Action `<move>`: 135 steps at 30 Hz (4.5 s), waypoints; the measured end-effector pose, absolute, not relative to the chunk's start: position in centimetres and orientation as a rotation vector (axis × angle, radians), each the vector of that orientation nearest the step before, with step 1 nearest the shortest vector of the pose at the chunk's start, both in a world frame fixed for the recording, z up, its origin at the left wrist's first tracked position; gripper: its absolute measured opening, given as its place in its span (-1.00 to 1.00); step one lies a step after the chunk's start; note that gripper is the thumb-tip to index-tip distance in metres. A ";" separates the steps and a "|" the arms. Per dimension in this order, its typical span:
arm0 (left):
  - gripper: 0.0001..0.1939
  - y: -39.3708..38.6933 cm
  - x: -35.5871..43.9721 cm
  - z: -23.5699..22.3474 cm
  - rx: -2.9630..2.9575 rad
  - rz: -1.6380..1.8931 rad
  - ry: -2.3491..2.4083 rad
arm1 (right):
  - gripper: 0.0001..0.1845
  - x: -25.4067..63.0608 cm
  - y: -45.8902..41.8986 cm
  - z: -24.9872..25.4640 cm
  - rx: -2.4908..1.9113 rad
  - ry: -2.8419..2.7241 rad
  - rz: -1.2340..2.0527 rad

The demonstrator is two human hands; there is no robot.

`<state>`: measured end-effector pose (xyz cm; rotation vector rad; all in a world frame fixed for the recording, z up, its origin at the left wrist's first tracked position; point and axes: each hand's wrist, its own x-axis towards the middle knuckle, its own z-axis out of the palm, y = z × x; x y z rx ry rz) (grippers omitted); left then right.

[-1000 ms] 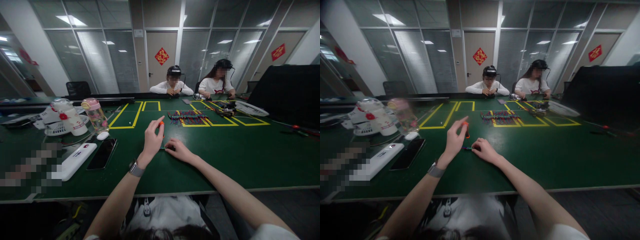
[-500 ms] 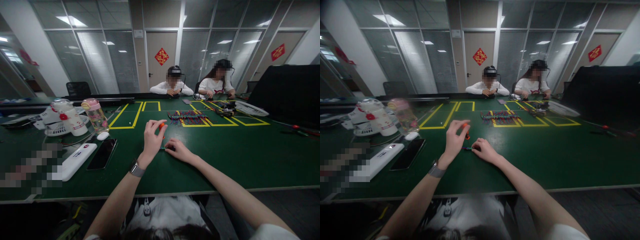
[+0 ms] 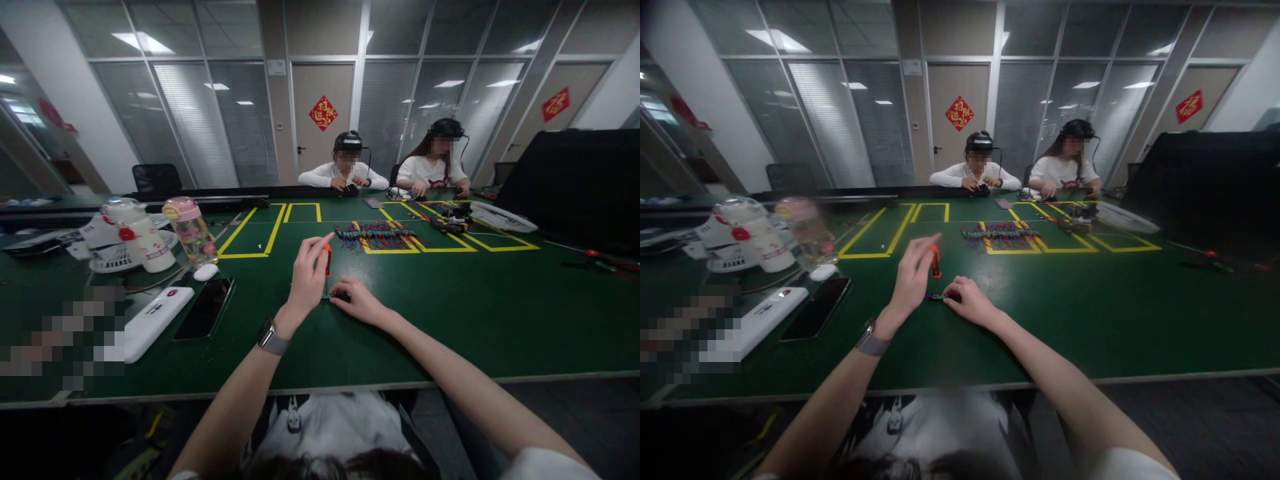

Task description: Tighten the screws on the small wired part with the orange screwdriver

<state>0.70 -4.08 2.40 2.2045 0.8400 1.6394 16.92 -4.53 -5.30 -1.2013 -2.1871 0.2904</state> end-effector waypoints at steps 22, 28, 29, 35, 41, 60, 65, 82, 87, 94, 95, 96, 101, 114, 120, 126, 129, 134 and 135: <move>-0.69 -4.0 0.9 2.2 2.150 1.677 0.789 | -0.89 16.9 -4.7 -5.1 -1.210 -2.189 0.293; -0.73 -4.0 0.9 2.2 2.076 1.643 0.758 | -0.89 17.0 -4.5 -5.4 -1.207 -2.190 0.281; -0.75 -4.1 0.9 2.2 2.091 1.670 0.792 | -0.89 17.0 -4.5 -5.4 -1.204 -2.189 0.282; -0.68 -3.9 0.9 2.3 1.999 1.590 0.649 | -0.89 17.0 -4.5 -5.3 -1.201 -2.190 0.280; -0.79 -4.0 0.7 2.4 2.081 1.810 0.912 | -0.89 17.0 -4.6 -5.1 -1.215 -2.191 0.290; -0.71 -3.6 0.8 2.2 2.010 1.685 0.774 | -0.89 17.0 -4.5 -5.4 -1.200 -2.186 0.290; -0.79 -3.7 0.6 2.3 2.073 1.838 1.004 | -0.91 17.0 -4.7 -5.2 -1.198 -2.186 0.300; -0.68 -3.8 0.8 2.2 2.098 1.671 0.809 | -0.90 17.0 -4.6 -5.2 -1.196 -2.180 0.301; -0.78 -4.1 0.9 2.3 2.200 1.816 0.939 | -0.89 16.9 -4.7 -5.1 -1.204 -2.180 0.302; -0.70 -4.4 0.9 2.4 2.262 1.751 0.808 | -0.90 16.9 -4.7 -5.0 -1.204 -2.183 0.296; -0.73 -4.3 0.9 2.4 2.272 1.779 0.854 | -0.90 16.9 -4.7 -5.0 -1.204 -2.182 0.294; -0.74 -4.3 0.8 2.4 2.272 1.803 0.899 | -0.90 16.8 -4.7 -5.0 -1.203 -2.181 0.293; -0.65 -3.9 0.8 2.2 2.182 1.672 0.812 | -0.90 16.9 -4.7 -5.1 -1.199 -2.180 0.300; -0.63 -4.3 0.9 2.4 2.238 1.669 0.872 | -0.90 16.9 -4.8 -5.0 -1.202 -2.184 0.310; -0.66 -4.1 0.9 2.1 2.282 1.712 0.889 | -0.90 16.9 -4.7 -5.1 -1.203 -2.190 0.297; -0.67 -4.5 0.8 2.6 2.289 1.685 0.852 | -0.90 17.0 -4.6 -5.3 -1.197 -2.185 0.290; -0.65 -4.6 0.9 2.6 2.285 1.656 0.843 | -0.90 17.0 -4.6 -5.2 -1.197 -2.183 0.293; -0.73 -4.5 0.9 2.5 2.273 1.713 0.895 | -0.90 17.0 -4.7 -5.1 -1.209 -2.179 0.306; -0.72 -4.5 0.9 2.5 2.261 1.699 0.857 | -0.91 17.0 -4.7 -5.1 -1.205 -2.178 0.307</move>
